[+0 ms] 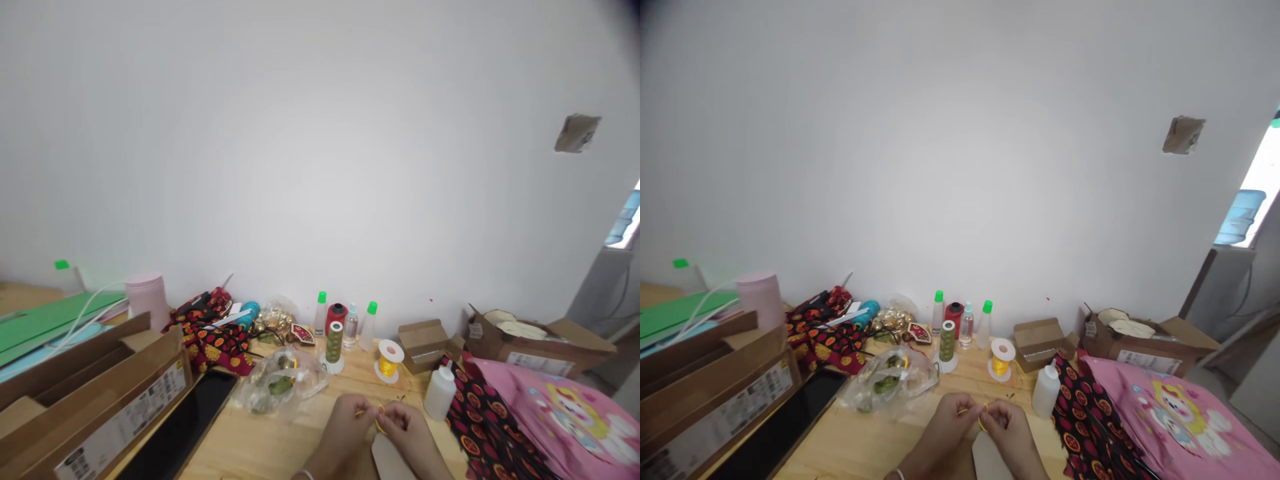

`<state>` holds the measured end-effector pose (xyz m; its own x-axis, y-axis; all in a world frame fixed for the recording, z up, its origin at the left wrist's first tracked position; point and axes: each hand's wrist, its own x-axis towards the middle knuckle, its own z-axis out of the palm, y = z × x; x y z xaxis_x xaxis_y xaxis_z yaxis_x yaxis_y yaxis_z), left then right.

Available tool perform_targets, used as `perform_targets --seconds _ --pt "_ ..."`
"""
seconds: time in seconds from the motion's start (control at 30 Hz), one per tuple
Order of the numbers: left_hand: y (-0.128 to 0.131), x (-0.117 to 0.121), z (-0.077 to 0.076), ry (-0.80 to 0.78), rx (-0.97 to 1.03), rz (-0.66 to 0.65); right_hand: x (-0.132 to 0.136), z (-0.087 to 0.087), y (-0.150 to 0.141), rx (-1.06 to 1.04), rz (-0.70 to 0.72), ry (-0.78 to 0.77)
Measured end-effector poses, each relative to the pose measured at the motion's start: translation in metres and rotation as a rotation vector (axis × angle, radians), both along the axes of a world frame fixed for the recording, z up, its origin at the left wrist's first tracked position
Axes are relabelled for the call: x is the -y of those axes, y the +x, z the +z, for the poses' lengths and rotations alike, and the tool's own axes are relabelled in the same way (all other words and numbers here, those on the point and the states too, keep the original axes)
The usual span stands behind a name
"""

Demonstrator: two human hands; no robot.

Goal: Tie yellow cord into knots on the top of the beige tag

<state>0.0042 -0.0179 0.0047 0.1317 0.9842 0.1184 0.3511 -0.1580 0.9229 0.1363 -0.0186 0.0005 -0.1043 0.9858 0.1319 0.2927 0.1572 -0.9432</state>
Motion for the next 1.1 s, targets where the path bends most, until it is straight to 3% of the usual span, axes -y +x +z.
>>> perform_targets --seconds 0.47,0.83,1.1 --pt "-0.0040 0.0032 -0.0010 0.061 0.006 -0.010 0.0104 0.0061 -0.0031 -0.065 -0.013 -0.010" --pt "-0.0049 0.0041 -0.0048 0.071 0.002 -0.034 0.0099 0.0035 -0.0025 -0.132 0.044 -0.009" --pt "-0.0052 0.0065 0.0016 0.072 -0.035 -0.033 0.0061 0.0025 0.0027 -0.134 0.126 -0.068"
